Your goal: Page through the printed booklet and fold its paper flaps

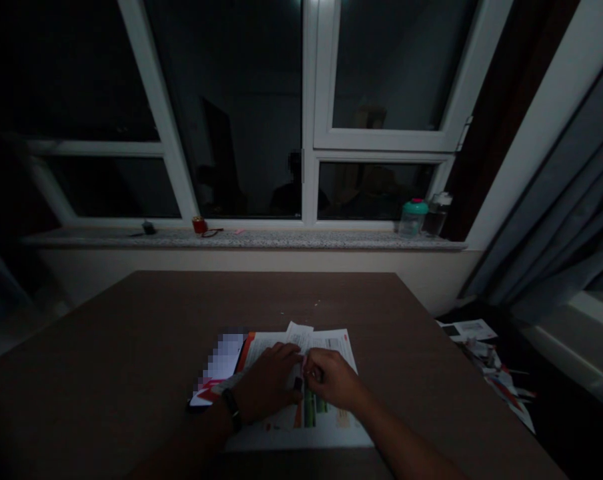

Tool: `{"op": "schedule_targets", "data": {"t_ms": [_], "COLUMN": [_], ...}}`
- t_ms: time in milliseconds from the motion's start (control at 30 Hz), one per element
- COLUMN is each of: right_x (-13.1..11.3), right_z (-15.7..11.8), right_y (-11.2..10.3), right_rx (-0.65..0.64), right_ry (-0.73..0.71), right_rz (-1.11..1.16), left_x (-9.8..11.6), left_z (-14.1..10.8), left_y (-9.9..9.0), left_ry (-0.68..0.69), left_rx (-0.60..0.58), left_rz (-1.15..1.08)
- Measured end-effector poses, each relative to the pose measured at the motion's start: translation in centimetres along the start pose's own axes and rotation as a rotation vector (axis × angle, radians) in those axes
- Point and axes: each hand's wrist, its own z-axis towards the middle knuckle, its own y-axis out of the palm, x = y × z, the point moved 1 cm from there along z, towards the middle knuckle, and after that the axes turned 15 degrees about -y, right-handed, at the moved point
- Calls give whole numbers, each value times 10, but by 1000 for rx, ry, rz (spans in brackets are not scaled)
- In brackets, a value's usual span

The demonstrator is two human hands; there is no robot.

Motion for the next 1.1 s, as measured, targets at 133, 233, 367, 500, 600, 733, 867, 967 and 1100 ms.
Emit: {"op": "schedule_targets", "data": {"t_ms": [133, 233, 367, 500, 600, 733, 867, 967, 1100], "right_x": [-3, -1, 6, 5, -1, -3, 3, 7, 5], "right_z": [-1, 0, 4, 6, 3, 0, 3, 6, 5], "right_y": [0, 2, 4, 2, 0, 1, 3, 3, 1], "right_rx": [-100, -100, 2, 27, -32, -89, -2, 60, 51], "right_ry": [-96, -130, -66, -17, -70, -135, -50, 32, 47], "right_rz": [19, -7, -105, -116, -57, -4, -74, -119, -91], "left_x": [1, 1, 0, 0, -1, -2, -1, -1, -4], "left_z": [0, 1, 1, 1, 1, 2, 2, 1, 1], "left_y": [0, 0, 0, 1, 2, 3, 2, 3, 5], "left_ry": [12, 20, 22, 24, 22, 22, 14, 12, -4], "left_rx": [1, 4, 3, 13, 6, 10, 2, -8, -9], "left_rz": [-6, -7, -9, -14, -14, -18, -6, -6, -10]}}
